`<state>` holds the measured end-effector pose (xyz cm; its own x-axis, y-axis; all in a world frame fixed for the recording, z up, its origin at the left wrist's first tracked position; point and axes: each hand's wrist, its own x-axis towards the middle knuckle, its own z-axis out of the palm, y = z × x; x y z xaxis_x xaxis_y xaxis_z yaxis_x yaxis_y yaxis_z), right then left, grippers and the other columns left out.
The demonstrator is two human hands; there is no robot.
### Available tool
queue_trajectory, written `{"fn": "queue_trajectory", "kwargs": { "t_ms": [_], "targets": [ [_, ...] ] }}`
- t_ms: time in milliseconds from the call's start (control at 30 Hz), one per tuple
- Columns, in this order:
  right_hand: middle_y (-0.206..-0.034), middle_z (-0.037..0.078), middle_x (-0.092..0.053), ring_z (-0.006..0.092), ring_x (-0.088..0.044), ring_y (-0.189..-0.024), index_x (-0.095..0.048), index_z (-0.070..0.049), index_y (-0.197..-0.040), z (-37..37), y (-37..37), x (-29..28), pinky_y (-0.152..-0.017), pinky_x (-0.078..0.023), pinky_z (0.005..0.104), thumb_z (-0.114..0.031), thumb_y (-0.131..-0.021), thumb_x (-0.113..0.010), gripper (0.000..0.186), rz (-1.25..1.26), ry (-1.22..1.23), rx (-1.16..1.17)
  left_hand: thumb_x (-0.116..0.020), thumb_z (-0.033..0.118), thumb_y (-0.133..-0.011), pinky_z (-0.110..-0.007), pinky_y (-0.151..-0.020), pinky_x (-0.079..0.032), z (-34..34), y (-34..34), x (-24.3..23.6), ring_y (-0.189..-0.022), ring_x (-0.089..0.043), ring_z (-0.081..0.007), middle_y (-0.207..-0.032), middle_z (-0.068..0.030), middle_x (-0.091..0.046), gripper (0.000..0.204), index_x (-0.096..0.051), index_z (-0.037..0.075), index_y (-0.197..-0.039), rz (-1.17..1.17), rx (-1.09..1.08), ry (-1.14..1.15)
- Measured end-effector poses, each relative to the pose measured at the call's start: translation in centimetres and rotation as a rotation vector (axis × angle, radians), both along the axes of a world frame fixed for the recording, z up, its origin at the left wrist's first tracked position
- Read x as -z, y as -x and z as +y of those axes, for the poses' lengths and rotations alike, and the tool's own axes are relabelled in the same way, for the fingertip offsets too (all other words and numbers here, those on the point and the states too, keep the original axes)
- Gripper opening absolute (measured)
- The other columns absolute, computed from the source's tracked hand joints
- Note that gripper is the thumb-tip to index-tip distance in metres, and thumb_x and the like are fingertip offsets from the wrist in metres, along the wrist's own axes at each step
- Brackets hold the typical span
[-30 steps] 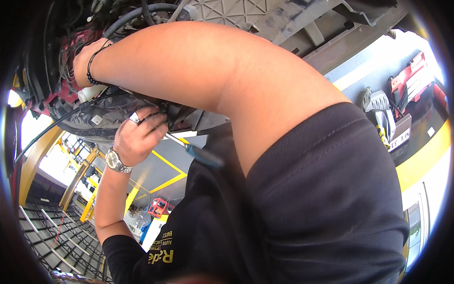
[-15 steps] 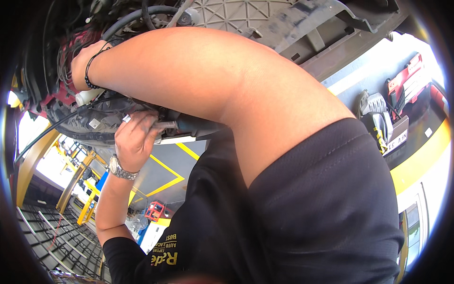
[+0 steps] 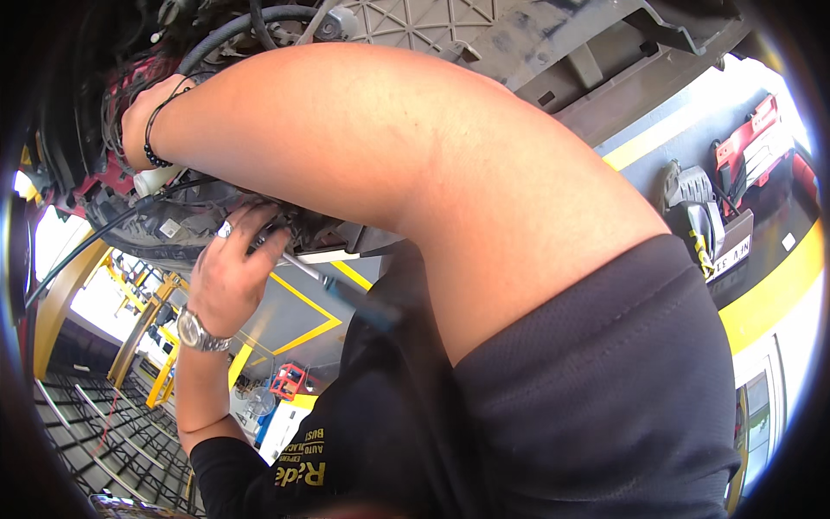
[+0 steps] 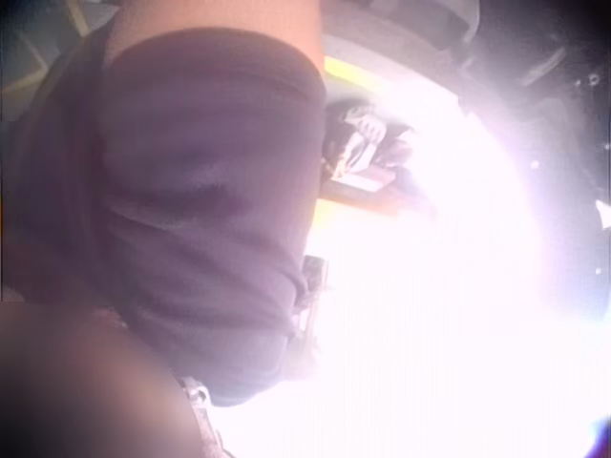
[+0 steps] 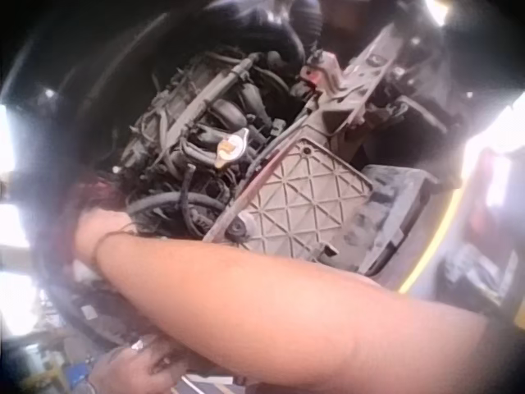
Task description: The person works under the hood of a red car, using a wrench to tighten bolts on the engine components. They adjust their position and reach into the engine bay to secure parts while another person stands nearby.
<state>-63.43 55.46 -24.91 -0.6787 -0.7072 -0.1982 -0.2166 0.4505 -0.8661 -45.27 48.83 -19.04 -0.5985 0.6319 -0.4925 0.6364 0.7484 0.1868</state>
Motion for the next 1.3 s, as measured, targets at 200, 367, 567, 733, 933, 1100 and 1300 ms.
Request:
{"fn": "queue_trajectory", "kwargs": {
  "t_ms": [200, 367, 567, 733, 933, 1100, 1300],
  "targets": [
    [-0.127, 0.009, -0.074, 0.0285, -0.073, -0.114, -0.073, -0.015, -0.13, -0.2, 0.1, 0.1, -0.089, -0.058, 0.0488, -0.028, -0.09, -0.059, 0.045, 0.001, -0.034, -0.017, -0.067, 0.003, -0.079, -0.04, -0.078, -0.059, 1.6, -0.7, 0.3, -0.107, -0.069, -0.0352, -0.119, -0.0152, -0.068, 0.034, -0.071, 0.007, -0.113, 0.119, -0.246, 0.007],
    [-0.128, 0.009, -0.074, 0.0293, -0.073, -0.114, -0.073, -0.016, -0.13, -0.2, 0.0, 0.1, -0.089, -0.058, 0.0486, -0.029, -0.09, -0.059, 0.044, -0.007, -0.002, 0.009, -0.072, 0.008, -0.084, -0.039, -0.073, -0.059, 1.8, 0.4, -0.2, -0.093, -0.071, -0.0305, -0.114, -0.0128, -0.071, 0.027, -0.072, 0.008, -0.111, 0.056, -0.02, -0.033],
    [-0.127, 0.006, -0.075, 0.0222, -0.072, -0.115, -0.076, -0.019, -0.128, -0.2, -0.1, -0.4, -0.087, -0.059, 0.0448, -0.028, -0.088, -0.063, 0.043, 0.001, -0.066, 0.019, -0.073, 0.016, -0.082, -0.035, -0.067, -0.059, 0.7, 0.6, -0.2, -0.078, -0.068, -0.0225, -0.11, -0.0069, -0.07, 0.03, -0.072, 0.014, -0.112, 0.149, -0.04, -0.023],
    [-0.126, 0.006, -0.075, 0.0218, -0.073, -0.114, -0.075, -0.019, -0.128, -0.3, 0.0, -0.1, -0.087, -0.059, 0.044, -0.027, -0.088, -0.063, 0.042, -0.018, -0.04, 0.024, -0.072, 0.016, -0.081, -0.034, -0.069, -0.059, 0.7, 0.3, 0.1, -0.089, -0.069, -0.0231, -0.111, -0.0067, -0.07, 0.029, -0.073, 0.013, -0.11, 0.137, 0.096, -0.032],
    [-0.128, 0.01, -0.074, 0.028, -0.072, -0.115, -0.073, -0.016, -0.131, -0.6, -0.1, 0.1, -0.092, -0.058, 0.0478, -0.035, -0.091, -0.06, 0.047, 0.01, -0.028, 0.023, -0.066, 0.012, -0.078, -0.036, -0.078, -0.06, 0.9, 1.2, 0.3, -0.108, -0.07, -0.0257, -0.112, -0.0078, -0.071, 0.031, -0.072, 0.01, -0.108, 0.112, 0.017, -0.076],
    [-0.125, 0.005, -0.075, 0.0223, -0.073, -0.113, -0.075, -0.018, -0.128, -0.4, 0.0, 0.1, -0.084, -0.059, 0.0449, -0.027, -0.089, -0.065, 0.041, 0.021, -0.03, 0.026, -0.068, 0.008, -0.077, -0.038, -0.078, -0.059, -0.2, 1.0, 1.0, -0.101, -0.071, -0.027, -0.111, -0.0102, -0.071, 0.032, -0.071, 0.007, -0.109, 0.103, 0.082, -0.22],
    [-0.124, 0.005, -0.076, 0.0232, -0.074, -0.112, -0.075, -0.017, -0.128, -0.7, -0.2, 0.0, -0.083, -0.059, 0.0453, -0.025, -0.09, -0.064, 0.04, 0.027, -0.041, 0.059, -0.069, 0.009, -0.076, -0.039, -0.084, -0.06, -0.3, 1.2, 0.8, -0.104, -0.071, -0.0295, -0.112, -0.0109, -0.071, 0.03, -0.071, 0.003, -0.105, 0.037, 0.242, -0.269]
  ]
}}
